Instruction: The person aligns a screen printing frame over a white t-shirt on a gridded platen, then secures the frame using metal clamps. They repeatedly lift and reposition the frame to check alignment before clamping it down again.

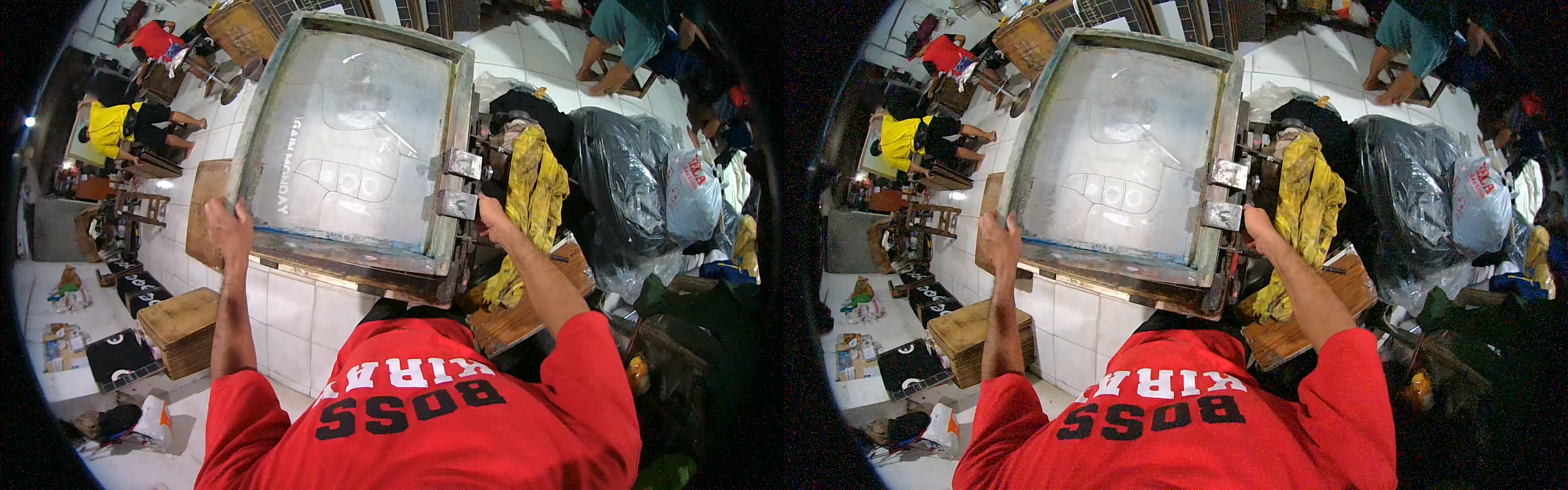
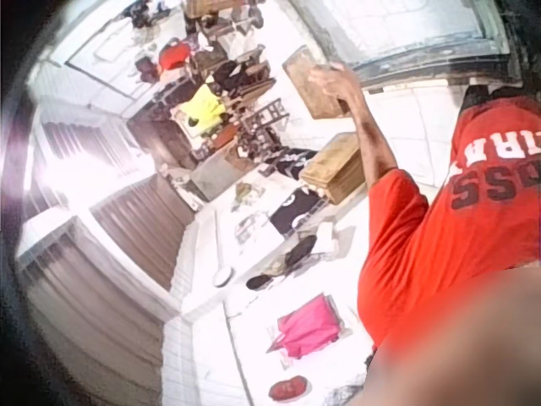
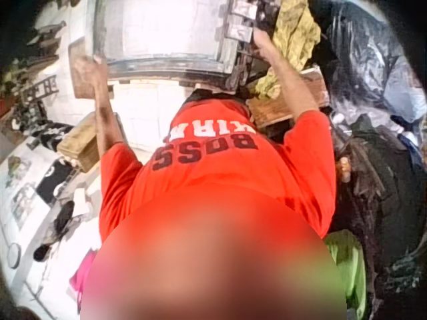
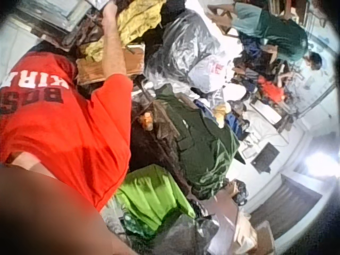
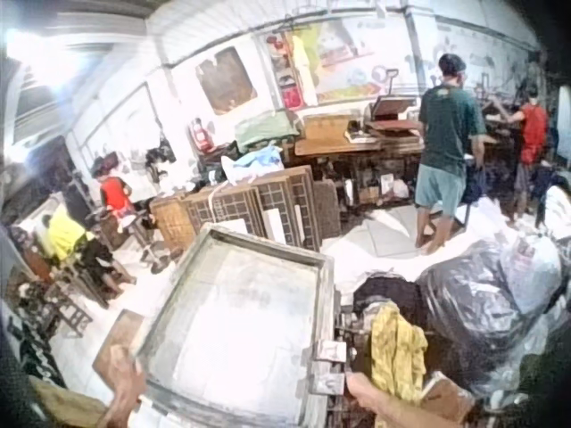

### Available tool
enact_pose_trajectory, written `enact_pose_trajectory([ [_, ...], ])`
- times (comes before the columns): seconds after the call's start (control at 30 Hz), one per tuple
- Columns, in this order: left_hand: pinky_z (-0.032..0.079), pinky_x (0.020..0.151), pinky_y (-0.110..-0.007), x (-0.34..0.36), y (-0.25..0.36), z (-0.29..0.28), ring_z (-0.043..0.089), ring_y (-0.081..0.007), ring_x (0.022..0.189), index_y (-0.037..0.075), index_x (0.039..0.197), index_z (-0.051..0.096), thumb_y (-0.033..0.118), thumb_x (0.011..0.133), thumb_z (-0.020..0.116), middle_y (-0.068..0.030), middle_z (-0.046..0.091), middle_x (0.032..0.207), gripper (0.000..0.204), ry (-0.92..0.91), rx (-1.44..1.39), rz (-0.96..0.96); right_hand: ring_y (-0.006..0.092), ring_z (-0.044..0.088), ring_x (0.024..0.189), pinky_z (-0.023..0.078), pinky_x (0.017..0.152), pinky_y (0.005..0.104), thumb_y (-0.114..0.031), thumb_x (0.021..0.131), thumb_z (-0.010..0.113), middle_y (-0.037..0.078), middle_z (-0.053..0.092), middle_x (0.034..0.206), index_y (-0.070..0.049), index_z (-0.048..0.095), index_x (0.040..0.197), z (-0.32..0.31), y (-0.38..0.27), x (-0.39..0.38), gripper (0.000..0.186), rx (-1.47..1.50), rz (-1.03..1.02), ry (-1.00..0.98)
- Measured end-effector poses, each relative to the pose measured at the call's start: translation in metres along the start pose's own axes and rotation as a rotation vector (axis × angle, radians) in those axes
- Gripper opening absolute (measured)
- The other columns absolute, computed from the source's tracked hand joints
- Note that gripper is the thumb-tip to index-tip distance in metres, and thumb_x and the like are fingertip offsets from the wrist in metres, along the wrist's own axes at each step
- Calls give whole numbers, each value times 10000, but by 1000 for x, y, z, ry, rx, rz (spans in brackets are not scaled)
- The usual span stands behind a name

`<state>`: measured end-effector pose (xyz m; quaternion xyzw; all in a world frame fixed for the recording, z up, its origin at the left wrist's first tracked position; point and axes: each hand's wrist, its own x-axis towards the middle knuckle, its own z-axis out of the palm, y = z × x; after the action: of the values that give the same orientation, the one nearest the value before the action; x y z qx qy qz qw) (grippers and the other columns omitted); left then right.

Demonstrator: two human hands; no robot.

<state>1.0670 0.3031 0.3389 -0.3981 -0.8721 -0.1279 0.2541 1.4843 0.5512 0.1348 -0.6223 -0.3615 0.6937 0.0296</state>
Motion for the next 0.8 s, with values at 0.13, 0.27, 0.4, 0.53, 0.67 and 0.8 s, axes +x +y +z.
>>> enact_pose_trajectory([
  [0.13,485,823,-485,-7,-31,25,597,-401,986,-5,1113,574,238,862,714,-195,592,1044,377,-104,-50,28,335,592,1087,416,930,461,-515,1019,350,192,646,1110,-9,648,1098,5,-2,-18,593,-260,-210,254],
  [0.27,484,855,-470,-23,-50,80,605,-388,1013,7,1114,590,253,853,730,-182,612,1084,384,-233,-113,-46,295,614,1035,443,904,427,-471,1038,379,157,663,1082,-9,661,1082,-2,26,-52,543,-191,-583,454],
  [0.4,474,869,-489,-44,-54,137,610,-372,1036,35,1077,612,283,845,734,-162,629,1106,360,-459,-32,-230,213,618,921,468,831,356,-350,1047,444,105,673,947,-14,691,1015,-17,64,-90,418,-33,-713,584],
  [0.53,440,903,-510,-62,-50,171,599,-350,1060,58,1010,634,309,836,731,-140,644,1058,320,-584,26,-203,186,601,861,465,788,340,-302,1033,490,89,661,859,-3,694,980,-3,93,-122,366,-46,-718,727],
  [0.67,426,888,-509,-73,-56,186,582,-358,1047,56,1006,636,330,844,722,-145,643,1064,330,-596,-82,-138,185,598,853,459,781,331,-275,1020,505,92,665,864,0,694,985,50,100,-132,335,-38,-709,756],
  [0.8,423,894,-503,-71,-109,195,574,-369,1032,25,1188,631,333,871,695,-181,633,1068,447,-502,-374,135,232,630,836,477,772,346,-227,987,518,113,687,897,-18,695,968,148,84,-107,276,-62,-706,842],
])
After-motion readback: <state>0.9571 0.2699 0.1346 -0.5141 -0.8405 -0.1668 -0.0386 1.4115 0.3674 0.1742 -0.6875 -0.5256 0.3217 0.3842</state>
